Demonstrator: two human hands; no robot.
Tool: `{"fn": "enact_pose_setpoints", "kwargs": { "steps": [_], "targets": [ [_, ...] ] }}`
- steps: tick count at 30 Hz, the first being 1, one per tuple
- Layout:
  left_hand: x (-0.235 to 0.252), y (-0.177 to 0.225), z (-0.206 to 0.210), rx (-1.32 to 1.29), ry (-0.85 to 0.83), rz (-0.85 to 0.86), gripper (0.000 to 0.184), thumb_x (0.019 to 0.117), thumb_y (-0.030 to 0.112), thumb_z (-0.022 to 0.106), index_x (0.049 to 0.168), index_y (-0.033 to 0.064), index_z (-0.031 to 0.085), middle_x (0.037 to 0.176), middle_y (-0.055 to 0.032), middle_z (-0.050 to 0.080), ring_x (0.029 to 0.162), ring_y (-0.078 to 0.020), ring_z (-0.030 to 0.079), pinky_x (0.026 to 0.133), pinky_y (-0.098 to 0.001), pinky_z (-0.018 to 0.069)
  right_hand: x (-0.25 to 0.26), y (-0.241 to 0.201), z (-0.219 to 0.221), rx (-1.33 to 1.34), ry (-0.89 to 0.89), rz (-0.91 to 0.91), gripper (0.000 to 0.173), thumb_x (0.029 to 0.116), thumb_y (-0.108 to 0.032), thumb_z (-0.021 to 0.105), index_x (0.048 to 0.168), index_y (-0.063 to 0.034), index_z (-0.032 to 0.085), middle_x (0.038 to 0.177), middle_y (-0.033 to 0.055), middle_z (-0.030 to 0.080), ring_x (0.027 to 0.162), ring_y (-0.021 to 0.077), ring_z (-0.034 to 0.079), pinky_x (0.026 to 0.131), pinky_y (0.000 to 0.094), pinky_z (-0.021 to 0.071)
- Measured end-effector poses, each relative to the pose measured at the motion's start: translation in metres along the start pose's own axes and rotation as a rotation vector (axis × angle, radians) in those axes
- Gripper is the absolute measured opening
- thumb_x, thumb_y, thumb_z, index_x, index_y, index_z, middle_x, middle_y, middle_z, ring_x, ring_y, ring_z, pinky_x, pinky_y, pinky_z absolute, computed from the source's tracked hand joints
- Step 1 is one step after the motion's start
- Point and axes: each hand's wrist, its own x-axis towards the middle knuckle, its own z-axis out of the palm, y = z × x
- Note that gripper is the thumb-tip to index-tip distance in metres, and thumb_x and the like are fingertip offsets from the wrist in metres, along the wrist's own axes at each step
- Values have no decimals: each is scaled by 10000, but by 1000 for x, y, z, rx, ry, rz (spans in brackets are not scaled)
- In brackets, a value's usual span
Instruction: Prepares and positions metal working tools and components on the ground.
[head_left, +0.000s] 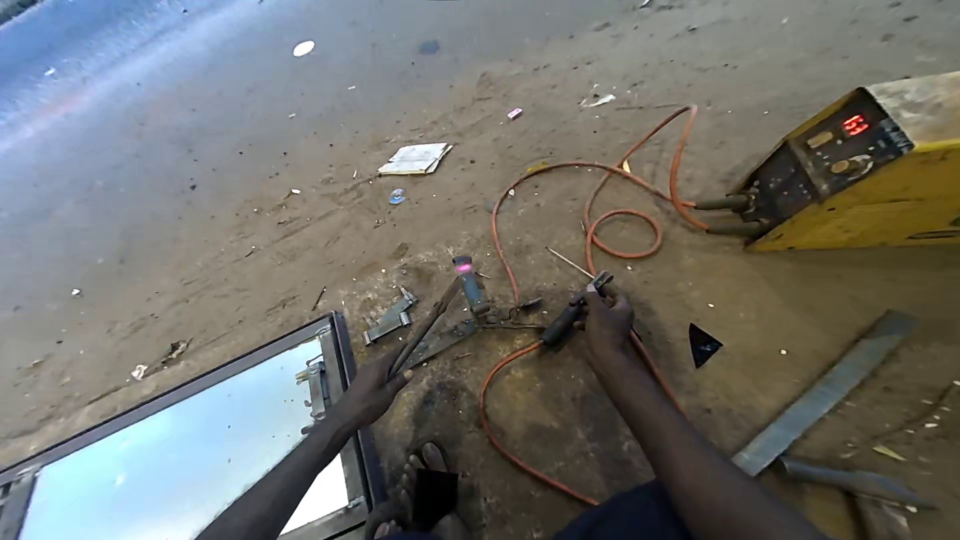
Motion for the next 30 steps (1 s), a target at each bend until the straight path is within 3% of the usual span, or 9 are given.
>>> {"fn": "enact_pose_setpoints", "kwargs": {
  "steps": [2,4,5,8,12,17,22,26,30],
  "targets": [
    [-4,6,3,-209,-40,-78,562,1040,480,549,1539,259,418,1002,-97,665,798,-212,655,743,-428,575,-2,-2,0,-44,46,-63,484,1002,-408,625,1362,-97,540,1036,137,676,796,271,669,694,513,576],
    [-7,16,6,-523,-99,-163,477,1059,379,558,1474,172,448,883,-87,618,658,-186,615,600,-351,561,-9,-7,-1,-128,91,-222,452,1017,-389,600,1348,-82,570,1072,133,695,906,253,686,830,509,570],
    [-8,23,7,-665,-124,-211,418,1070,338,546,1425,134,462,864,-85,610,638,-186,620,585,-345,574,-13,-10,-1,-156,95,-325,441,1027,-376,586,1355,-82,576,1059,130,693,907,241,685,845,492,571],
    [-12,40,3,-965,-182,-335,339,1088,293,503,1368,104,477,898,-95,641,659,-193,651,607,-347,595,-35,-19,6,-207,-17,-552,393,1049,-311,560,1364,-76,582,946,114,676,764,215,662,715,453,588],
    [-20,51,-6,-1258,-290,-363,290,1091,215,457,1298,27,536,869,-106,628,667,-186,659,614,-331,604,-53,-20,13,-244,-145,-645,358,1032,-240,589,1365,-109,599,906,79,686,693,180,650,636,408,582],
    [-20,62,-15,-1352,-391,-357,326,1100,228,412,1265,0,575,845,-112,637,687,-184,669,664,-319,609,-46,-14,16,-243,-146,-586,364,1033,-274,600,1360,-115,596,944,93,689,752,201,684,693,447,609],
    [-3,75,-5,-1322,-347,-374,331,1098,264,434,1208,-18,567,903,-169,683,807,-265,721,776,-415,625,-44,-13,15,-243,-150,-533,360,1033,-286,604,1354,-123,595,944,91,687,754,210,685,696,459,606],
    [-1,78,-7,-1184,-385,-306,360,1101,219,440,1406,28,458,1067,-249,703,972,-369,733,885,-499,610,-41,-13,9,-268,-148,-527,377,1034,-313,594,1360,-123,590,995,105,700,786,230,700,717,484,613],
    [-12,69,-22,-1068,-421,-238,420,1106,189,428,1510,77,397,1126,-266,700,1018,-397,723,928,-512,597,-39,-16,6,-272,-149,-497,380,1039,-329,582,1369,-140,585,1001,97,698,799,227,697,726,480,609]
  ]
}}
